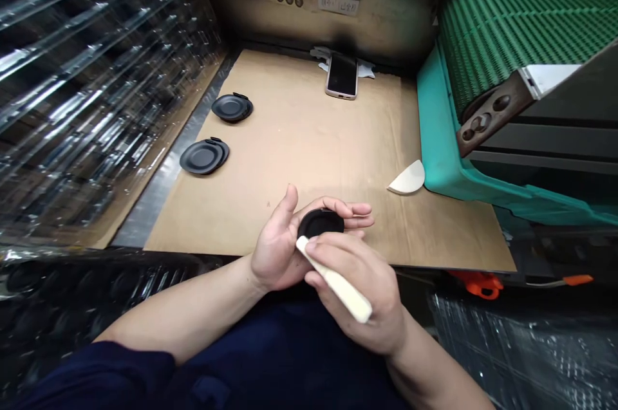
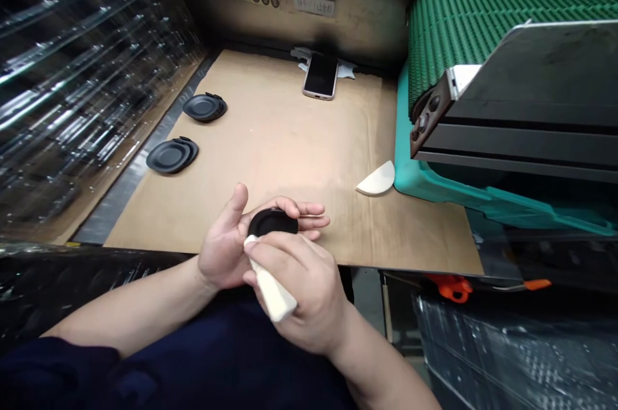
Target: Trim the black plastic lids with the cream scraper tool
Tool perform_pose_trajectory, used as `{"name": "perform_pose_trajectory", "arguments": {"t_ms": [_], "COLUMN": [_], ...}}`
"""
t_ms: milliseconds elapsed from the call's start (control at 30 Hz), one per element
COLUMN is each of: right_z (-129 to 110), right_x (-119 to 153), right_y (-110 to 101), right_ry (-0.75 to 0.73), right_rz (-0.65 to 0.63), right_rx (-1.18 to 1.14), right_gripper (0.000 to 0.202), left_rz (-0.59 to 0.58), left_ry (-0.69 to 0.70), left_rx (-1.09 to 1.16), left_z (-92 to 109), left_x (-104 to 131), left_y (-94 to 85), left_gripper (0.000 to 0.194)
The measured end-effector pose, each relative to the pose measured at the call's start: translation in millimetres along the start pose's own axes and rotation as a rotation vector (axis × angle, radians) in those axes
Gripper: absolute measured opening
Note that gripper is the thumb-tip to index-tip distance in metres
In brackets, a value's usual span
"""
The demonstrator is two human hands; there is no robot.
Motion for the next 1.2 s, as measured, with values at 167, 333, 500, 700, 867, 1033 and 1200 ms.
{"name": "perform_pose_trajectory", "arguments": {"t_ms": [167,333,500,700,867,1033,1200], "right_z": [10,10,11,14,14,10,1], "right_x": [-3,-4,-8,-13,-8,-7,-5], "right_y": [1,2,-5,-4,-4,-2,5], "right_ry": [-0.070,-0.023,-0.053,-0.009,-0.030,-0.046,-0.051], "right_rz": [0.088,-0.080,0.041,-0.090,-0.061,-0.121,0.020], "right_rx": [0.094,0.019,0.093,0.035,0.044,0.037,0.059], "right_gripper": [0.048,0.042,0.048,0.039,0.042,0.044,0.042], "left_rz": [0.025,0.033,0.055,0.056,0.074,0.043,0.113], "left_ry": [-0.016,-0.004,-0.022,-0.026,-0.030,0.000,0.059], "left_rx": [-0.043,-0.035,-0.027,-0.028,-0.027,-0.067,-0.078], "left_z": [-6,-7,-9,-8,-8,-7,-7], "left_x": [-3,-2,-1,0,-1,0,-2], "left_y": [-7.1,-8.2,-10.8,-11.8,-12.1,-9.2,-9.7], "left_gripper": [0.075,0.076,0.071,0.072,0.071,0.072,0.064]}}
Point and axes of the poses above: each hand's wrist, its own x-axis away from the middle knuckle, its own y-axis out of the palm, z = x × y, the point moved 4 cm from there along -x, towards the middle knuckle
